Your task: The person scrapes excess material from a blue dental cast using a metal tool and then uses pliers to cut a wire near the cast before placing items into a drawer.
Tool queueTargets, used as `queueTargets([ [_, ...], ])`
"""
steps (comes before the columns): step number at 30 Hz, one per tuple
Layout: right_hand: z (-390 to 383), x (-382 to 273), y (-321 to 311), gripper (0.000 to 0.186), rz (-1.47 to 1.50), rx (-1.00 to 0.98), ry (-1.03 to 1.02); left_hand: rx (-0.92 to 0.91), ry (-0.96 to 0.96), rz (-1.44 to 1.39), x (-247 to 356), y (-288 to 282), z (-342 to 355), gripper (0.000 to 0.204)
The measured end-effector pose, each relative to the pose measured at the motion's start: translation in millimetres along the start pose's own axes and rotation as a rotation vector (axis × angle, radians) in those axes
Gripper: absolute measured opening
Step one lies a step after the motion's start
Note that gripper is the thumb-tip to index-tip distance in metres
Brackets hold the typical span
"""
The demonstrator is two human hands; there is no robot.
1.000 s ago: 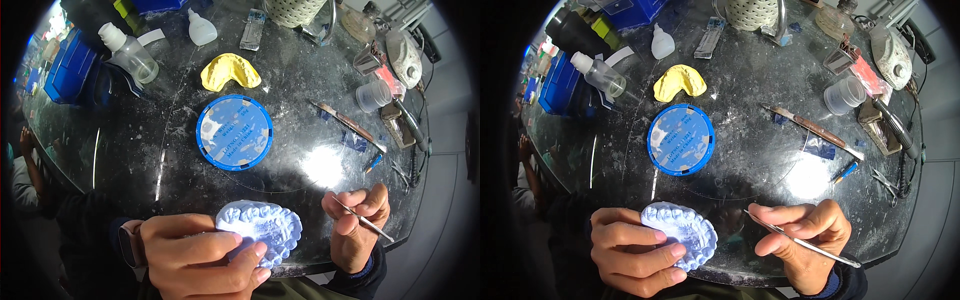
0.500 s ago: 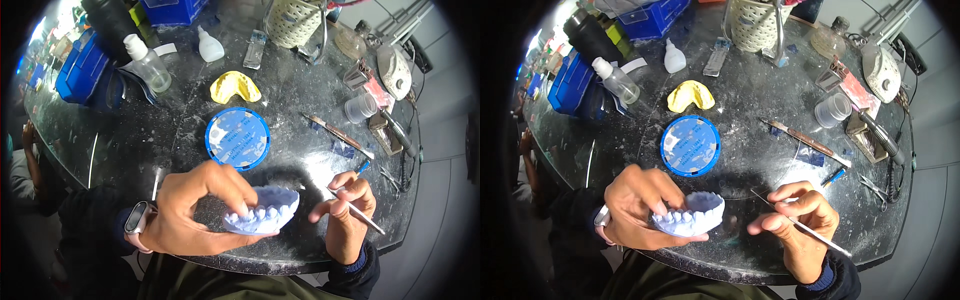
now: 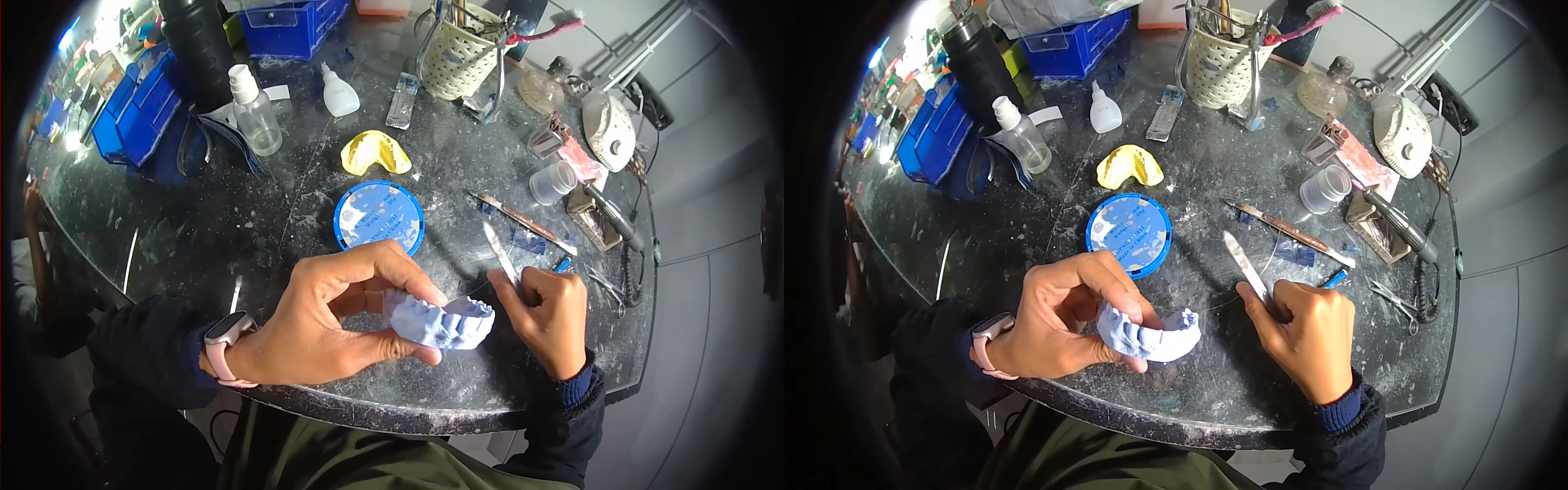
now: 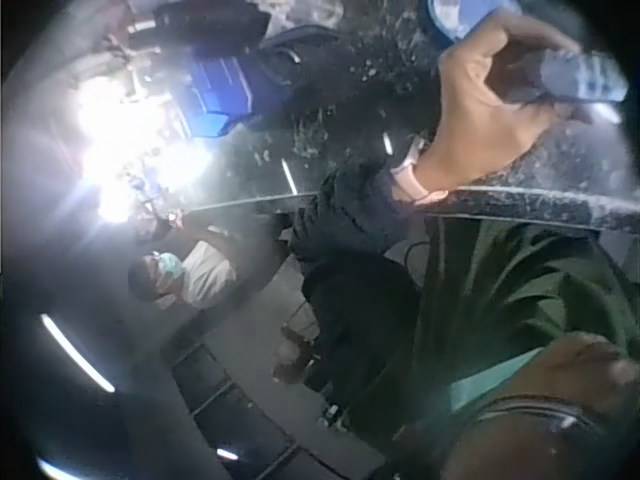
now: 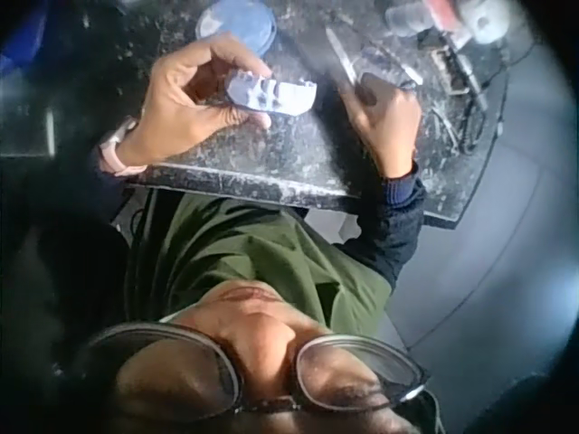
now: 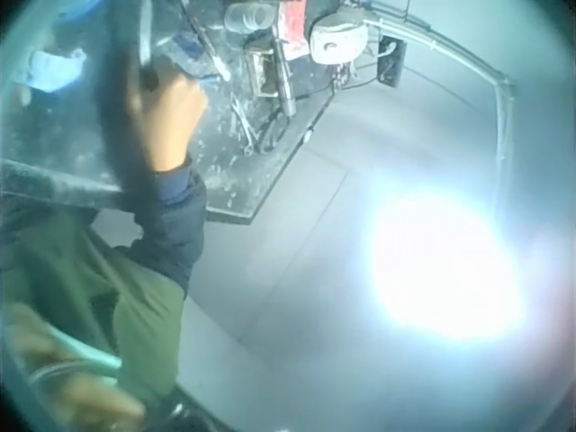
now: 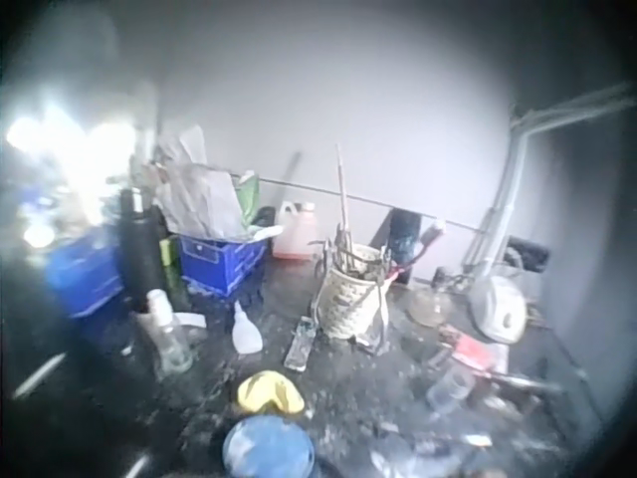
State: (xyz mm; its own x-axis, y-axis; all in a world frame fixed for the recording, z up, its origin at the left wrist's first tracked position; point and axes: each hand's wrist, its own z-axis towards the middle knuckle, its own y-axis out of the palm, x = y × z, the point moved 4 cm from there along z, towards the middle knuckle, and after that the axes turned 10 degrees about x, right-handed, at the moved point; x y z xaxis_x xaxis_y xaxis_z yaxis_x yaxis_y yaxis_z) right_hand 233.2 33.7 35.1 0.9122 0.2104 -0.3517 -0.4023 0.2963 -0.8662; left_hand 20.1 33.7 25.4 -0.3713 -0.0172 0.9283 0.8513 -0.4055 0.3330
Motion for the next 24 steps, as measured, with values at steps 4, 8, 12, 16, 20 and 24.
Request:
queueTargets([
  [4,-1.6,2.2,2.7,0.044,0.005,0.009,0.003,-0.001,0.009,0.024,-3.2,0.1,-0.9,0.037],
  [8,-2.0,-1.6,-2.0,0.039,0.036,0.040,0.042,-0.001,-0.029,-0.066,-5.8,-0.2,-3.7,0.031],
  [12,-3.4,-1.2,-2.0,0.030,0.031,0.049,0.050,0.032,-0.071,-0.051,-7.4,1.7,0.1,0.039],
  [16,-2.3,-14.9,-15.1,0.031,0.249,0.158,-0.099,-0.012,-0.054,-0.048,-6.5,3.5,0.9,0.040],
  [20,-10.4,-30.5,-7.4,0.054,0.741,-0.095,-0.200,-0.054,-0.155,-0.090,-7.5,7.1,-0.1,0.041],
  [24,-15.7,-33.0,1.4,0.041,0.828,-0.119,-0.270,-0.139,-0.150,-0.135,-15.2,6.7,-4.6,0.030],
])
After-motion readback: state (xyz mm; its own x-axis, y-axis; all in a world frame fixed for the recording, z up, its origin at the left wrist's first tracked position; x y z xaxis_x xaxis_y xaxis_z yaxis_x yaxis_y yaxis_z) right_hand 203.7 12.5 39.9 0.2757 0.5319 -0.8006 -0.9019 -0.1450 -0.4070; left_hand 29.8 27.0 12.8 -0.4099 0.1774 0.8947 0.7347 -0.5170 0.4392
